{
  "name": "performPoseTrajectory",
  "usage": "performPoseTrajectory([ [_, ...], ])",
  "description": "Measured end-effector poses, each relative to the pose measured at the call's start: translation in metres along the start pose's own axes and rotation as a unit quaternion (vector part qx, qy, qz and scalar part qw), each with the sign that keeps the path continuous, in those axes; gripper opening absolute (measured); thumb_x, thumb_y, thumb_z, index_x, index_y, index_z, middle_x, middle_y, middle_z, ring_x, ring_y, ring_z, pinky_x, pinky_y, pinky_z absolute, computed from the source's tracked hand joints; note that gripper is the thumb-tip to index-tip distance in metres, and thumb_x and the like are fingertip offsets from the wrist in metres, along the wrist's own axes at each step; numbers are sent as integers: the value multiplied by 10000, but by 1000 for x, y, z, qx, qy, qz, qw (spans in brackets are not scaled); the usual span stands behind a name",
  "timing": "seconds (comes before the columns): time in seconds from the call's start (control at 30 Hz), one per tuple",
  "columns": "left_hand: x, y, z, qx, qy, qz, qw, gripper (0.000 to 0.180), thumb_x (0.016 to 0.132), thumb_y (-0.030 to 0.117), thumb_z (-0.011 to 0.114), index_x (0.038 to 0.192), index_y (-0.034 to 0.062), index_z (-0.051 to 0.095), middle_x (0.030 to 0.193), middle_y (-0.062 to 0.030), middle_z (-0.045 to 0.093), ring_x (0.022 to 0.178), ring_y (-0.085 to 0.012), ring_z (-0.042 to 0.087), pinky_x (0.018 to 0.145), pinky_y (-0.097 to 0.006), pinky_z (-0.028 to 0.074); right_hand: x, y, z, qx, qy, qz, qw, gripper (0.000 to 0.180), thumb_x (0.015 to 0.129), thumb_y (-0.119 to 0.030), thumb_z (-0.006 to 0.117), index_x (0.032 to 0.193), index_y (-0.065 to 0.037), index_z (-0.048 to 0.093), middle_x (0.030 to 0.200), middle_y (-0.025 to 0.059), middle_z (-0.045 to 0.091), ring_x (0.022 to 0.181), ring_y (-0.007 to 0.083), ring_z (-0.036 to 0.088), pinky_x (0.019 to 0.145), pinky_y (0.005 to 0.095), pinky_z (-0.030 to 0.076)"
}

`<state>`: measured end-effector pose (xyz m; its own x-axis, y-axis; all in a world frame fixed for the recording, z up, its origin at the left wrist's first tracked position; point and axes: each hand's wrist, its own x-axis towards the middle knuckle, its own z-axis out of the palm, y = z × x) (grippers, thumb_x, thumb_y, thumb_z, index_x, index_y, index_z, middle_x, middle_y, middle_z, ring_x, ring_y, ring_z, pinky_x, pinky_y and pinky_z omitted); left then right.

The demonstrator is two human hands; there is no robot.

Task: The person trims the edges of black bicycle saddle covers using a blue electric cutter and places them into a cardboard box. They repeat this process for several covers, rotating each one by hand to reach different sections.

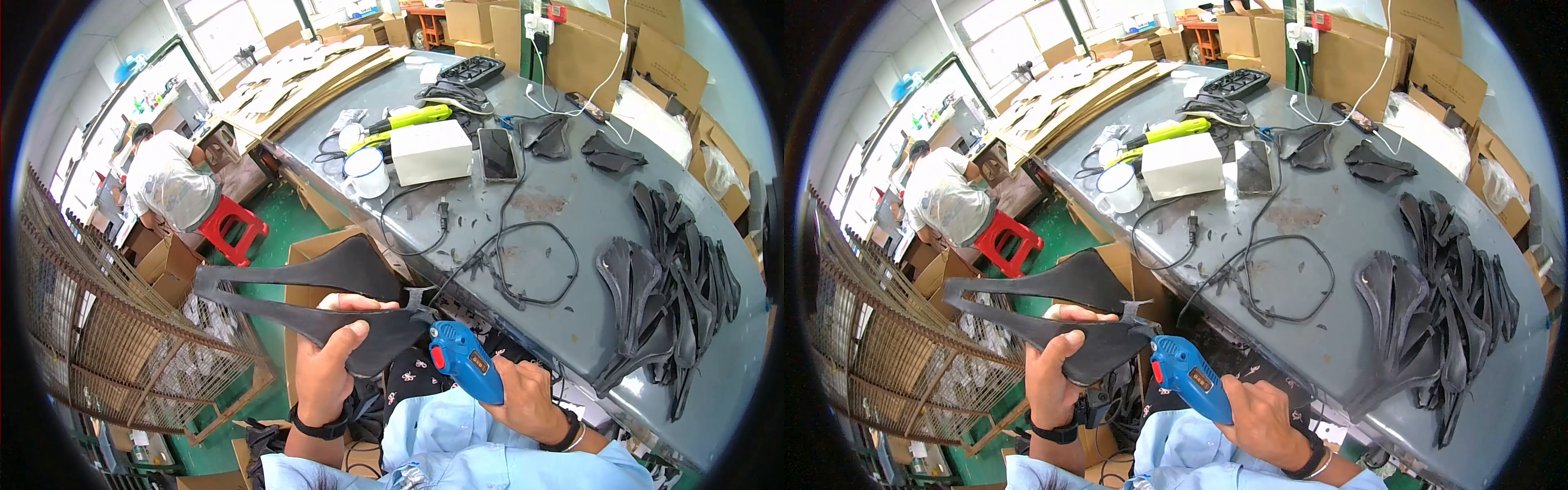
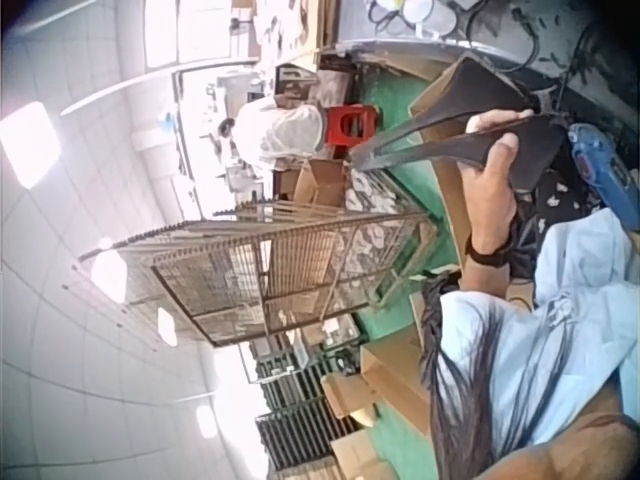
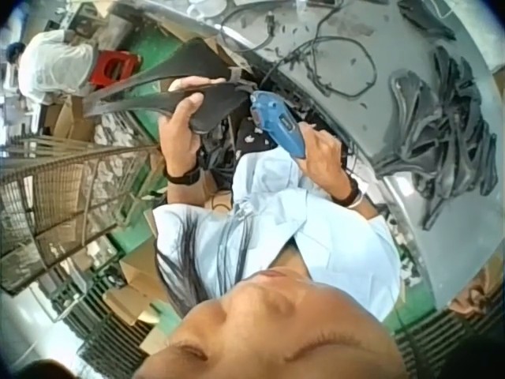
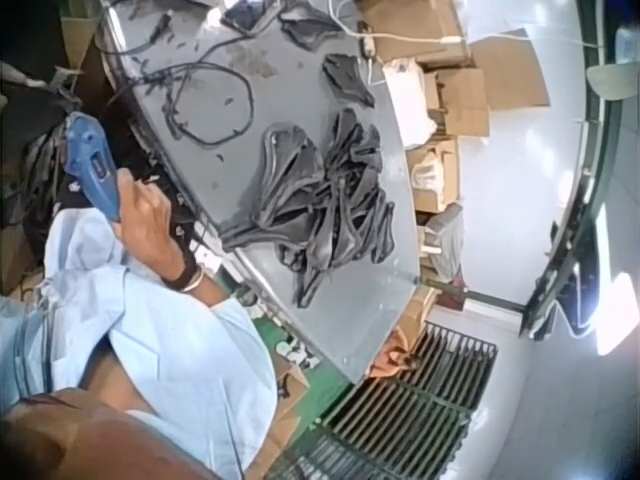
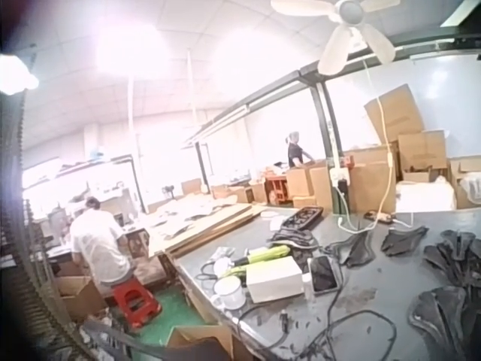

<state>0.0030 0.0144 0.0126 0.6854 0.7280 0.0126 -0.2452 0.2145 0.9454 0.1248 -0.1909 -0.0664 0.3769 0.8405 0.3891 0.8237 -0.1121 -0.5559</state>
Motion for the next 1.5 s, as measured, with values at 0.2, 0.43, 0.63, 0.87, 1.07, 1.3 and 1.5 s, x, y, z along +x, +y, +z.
performPoseTrajectory([
  [0.2,1,-6,7,18,-29,-42,999,253,760,36,534,991,-66,533,982,-223,622,938,-260,623,865,-367,503,-4,2,1,7,-9,5,1000,535,617,-118,777,1055,27,506,662,111,597,555,272,596,539,355,446],
  [0.43,13,-42,-19,87,8,-56,995,206,823,66,581,1017,0,565,893,-50,611,842,-102,569,779,-244,453,-2,6,8,26,-16,5,1000,566,594,-130,789,1063,15,506,711,138,609,598,302,605,566,379,463],
  [0.63,60,-104,-133,-104,222,-79,966,180,907,149,531,1031,19,528,879,-77,626,766,-204,639,716,-358,538,4,16,13,6,-12,94,995,532,669,-172,802,1037,10,463,733,184,612,630,337,644,568,375,507],
  [0.87,104,-218,-274,-207,402,-67,889,238,930,165,501,1097,-6,506,1028,-155,601,910,-299,621,775,-468,538,17,15,32,-2,-75,118,990,545,652,-173,812,1031,6,463,738,190,612,629,345,642,561,380,500],
  [1.07,82,-297,-295,-194,445,-220,846,316,924,114,478,1159,-92,435,1153,-233,516,1066,-375,555,852,-475,535,24,13,41,-4,-107,143,984,554,643,-190,819,1023,1,465,738,191,612,632,350,640,563,379,496],
  [1.3,97,-247,-213,-139,369,-87,915,238,901,124,503,1118,28,510,947,-103,620,796,-200,617,691,-311,522,14,19,40,-13,-85,146,986,540,659,-225,815,1036,-1,500,755,172,621,659,335,643,583,373,502],
  [1.5,107,-124,-51,-91,118,-74,986,253,940,205,509,1137,48,504,965,-67,612,829,-156,595,716,-276,494,1,13,18,65,-7,95,993,559,626,-192,793,1068,-17,499,747,155,613,658,346,619,585,414,483],
])
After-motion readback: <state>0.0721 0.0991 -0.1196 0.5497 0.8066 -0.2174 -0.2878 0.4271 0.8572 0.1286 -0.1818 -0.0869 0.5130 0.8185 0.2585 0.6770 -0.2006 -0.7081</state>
